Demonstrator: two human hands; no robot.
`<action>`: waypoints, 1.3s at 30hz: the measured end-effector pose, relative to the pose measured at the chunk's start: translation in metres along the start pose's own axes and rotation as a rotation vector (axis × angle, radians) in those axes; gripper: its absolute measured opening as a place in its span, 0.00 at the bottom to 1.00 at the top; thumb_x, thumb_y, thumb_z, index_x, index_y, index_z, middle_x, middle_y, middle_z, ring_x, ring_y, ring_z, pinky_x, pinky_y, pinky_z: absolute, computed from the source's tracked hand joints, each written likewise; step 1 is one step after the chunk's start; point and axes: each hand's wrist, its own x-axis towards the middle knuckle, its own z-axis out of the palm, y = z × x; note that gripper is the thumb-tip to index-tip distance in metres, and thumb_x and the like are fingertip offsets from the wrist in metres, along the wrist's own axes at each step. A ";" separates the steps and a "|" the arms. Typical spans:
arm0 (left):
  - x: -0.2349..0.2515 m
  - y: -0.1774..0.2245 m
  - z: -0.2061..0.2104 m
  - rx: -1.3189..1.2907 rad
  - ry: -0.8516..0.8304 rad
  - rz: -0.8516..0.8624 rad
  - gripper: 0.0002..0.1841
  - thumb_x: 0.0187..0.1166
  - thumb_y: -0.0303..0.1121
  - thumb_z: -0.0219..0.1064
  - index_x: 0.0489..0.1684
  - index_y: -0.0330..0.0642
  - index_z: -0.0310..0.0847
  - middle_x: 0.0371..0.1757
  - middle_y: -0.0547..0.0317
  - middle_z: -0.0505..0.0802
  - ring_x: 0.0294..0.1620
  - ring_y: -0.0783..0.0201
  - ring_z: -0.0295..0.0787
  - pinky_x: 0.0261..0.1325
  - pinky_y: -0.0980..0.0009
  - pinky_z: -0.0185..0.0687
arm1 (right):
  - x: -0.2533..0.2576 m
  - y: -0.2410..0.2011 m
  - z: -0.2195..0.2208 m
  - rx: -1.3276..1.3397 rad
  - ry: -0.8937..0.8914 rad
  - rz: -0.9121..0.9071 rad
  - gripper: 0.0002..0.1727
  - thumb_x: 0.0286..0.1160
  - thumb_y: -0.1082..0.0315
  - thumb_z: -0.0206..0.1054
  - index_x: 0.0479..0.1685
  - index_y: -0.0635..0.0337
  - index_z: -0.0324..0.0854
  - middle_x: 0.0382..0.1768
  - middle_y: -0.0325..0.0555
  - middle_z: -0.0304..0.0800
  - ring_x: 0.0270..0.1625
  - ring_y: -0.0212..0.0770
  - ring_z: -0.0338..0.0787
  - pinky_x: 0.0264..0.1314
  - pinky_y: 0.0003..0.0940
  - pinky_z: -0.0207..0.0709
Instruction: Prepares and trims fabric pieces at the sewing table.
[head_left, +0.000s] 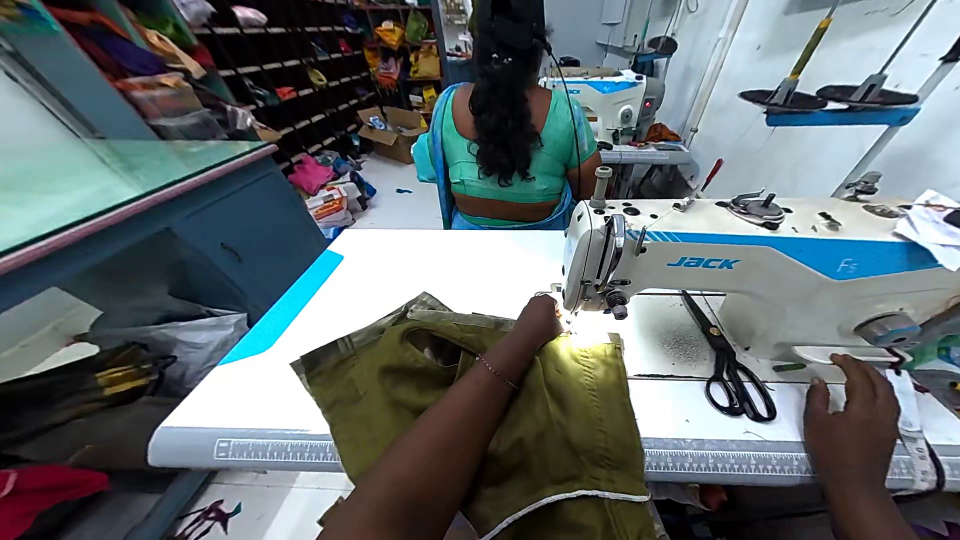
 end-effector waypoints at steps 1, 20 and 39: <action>0.001 0.000 0.000 0.001 0.001 0.001 0.09 0.73 0.27 0.72 0.40 0.26 0.87 0.50 0.34 0.91 0.57 0.40 0.89 0.61 0.41 0.81 | -0.001 0.002 0.001 0.001 0.008 -0.013 0.24 0.84 0.71 0.54 0.74 0.79 0.73 0.75 0.78 0.74 0.81 0.76 0.71 0.85 0.65 0.59; -0.001 -0.003 -0.004 -0.015 -0.021 0.057 0.08 0.75 0.27 0.72 0.38 0.27 0.86 0.45 0.37 0.91 0.52 0.43 0.89 0.59 0.45 0.80 | -0.033 -0.094 0.002 0.198 -0.160 -0.268 0.24 0.73 0.67 0.60 0.63 0.74 0.85 0.66 0.68 0.87 0.71 0.71 0.83 0.71 0.70 0.73; -0.173 0.024 0.024 0.194 -0.368 0.247 0.33 0.92 0.53 0.51 0.92 0.46 0.59 0.92 0.54 0.67 0.97 0.53 0.47 0.89 0.28 0.15 | -0.067 -0.170 0.029 0.607 -0.677 -0.478 0.16 0.74 0.58 0.69 0.54 0.54 0.94 0.63 0.40 0.94 0.76 0.48 0.84 0.80 0.46 0.74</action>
